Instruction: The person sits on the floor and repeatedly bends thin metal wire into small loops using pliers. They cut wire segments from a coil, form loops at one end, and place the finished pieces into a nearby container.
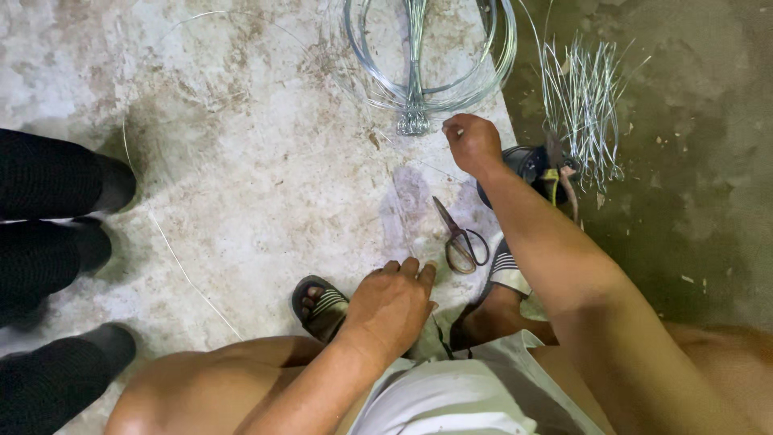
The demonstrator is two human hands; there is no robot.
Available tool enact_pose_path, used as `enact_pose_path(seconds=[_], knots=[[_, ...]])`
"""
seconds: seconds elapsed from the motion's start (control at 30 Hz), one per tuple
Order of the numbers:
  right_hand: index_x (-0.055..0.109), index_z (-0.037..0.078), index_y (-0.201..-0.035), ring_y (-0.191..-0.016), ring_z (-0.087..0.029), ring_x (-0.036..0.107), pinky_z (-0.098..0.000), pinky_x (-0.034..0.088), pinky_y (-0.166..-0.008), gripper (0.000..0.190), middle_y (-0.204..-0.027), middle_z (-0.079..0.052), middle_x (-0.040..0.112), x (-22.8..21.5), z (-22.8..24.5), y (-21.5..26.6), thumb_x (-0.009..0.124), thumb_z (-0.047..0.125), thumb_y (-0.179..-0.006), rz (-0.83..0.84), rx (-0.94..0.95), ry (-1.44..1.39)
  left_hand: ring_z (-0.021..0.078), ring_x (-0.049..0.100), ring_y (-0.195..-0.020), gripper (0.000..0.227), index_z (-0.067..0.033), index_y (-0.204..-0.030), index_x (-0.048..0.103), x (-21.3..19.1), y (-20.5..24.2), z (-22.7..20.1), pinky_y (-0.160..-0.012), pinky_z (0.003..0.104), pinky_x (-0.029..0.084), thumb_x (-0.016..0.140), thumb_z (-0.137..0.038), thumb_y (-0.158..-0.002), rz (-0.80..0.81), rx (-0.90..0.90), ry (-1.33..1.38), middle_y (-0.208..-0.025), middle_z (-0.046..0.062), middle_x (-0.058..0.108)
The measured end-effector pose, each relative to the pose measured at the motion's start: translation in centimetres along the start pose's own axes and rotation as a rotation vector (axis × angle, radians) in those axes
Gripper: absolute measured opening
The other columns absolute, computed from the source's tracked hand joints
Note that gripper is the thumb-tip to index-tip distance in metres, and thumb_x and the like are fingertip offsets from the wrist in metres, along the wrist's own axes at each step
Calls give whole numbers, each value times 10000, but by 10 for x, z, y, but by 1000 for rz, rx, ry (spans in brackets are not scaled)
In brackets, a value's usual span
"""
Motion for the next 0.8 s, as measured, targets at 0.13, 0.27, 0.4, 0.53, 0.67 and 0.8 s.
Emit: enact_pose_path(seconds=[0.13, 0.27, 0.4, 0.53, 0.67, 0.8], knots=[[804, 109, -1005, -951, -356, 682, -453, 539, -837, 131, -1012, -146, 722, 20, -4, -37, 710, 137, -918, 11, 3, 172, 323, 659, -988, 418, -27, -1205, 643, 2, -1, 7, -788, 425, 538, 712, -219, -840, 15, -24, 21, -1069, 149, 666], [797, 128, -1037, -1032, -352, 652, -464, 519, -879, 155, -1147, -147, 666, 38, -8, -64, 699, 167, -924, 109, 52, 275, 308, 666, -978, 391, -39, -1201, 648, 3, 0, 13, -788, 407, 539, 662, -129, -821, 35, -32, -13, -1075, 135, 668], [794, 139, -1042, -1063, -353, 647, -468, 537, -855, 236, -1152, -172, 627, 58, -6, -78, 623, 78, -892, 271, -32, 542, 316, 671, -944, 445, -29, -1249, 643, 2, 3, 17, -763, 412, 535, 656, -114, -812, -23, -36, 42, -1065, 138, 674], [773, 90, -987, -1036, -369, 649, -486, 538, -849, 198, -1151, -185, 625, 67, -7, -85, 577, 121, -979, 345, -27, 590, 311, 671, -953, 476, -10, -1262, 636, 3, 5, 19, -759, 400, 538, 640, -85, -791, -35, -25, 44, -1075, 138, 675], [766, 103, -951, -1009, -356, 663, -484, 546, -833, 174, -1104, -161, 643, 57, 8, -88, 593, 94, -938, 275, -166, 551, 314, 664, -967, 444, -14, -1236, 643, 1, 3, 19, -779, 403, 534, 641, -81, -797, -13, -25, 56, -1079, 143, 670], [755, 104, -993, -802, -359, 683, -484, 554, -718, 115, -978, -134, 681, 20, 42, -89, 653, 120, -942, 128, -295, 443, 317, 660, -976, 404, -21, -1222, 647, -9, 0, 14, -778, 407, 536, 659, -85, -824, -44, -5, 65, -1080, 146, 671]])
Point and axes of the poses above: each hand's wrist, its own y-axis away from the middle knuckle, its own x-axis out of the palm, z = x × y, the point moved 6 cm from there along -y, towards the middle knuckle
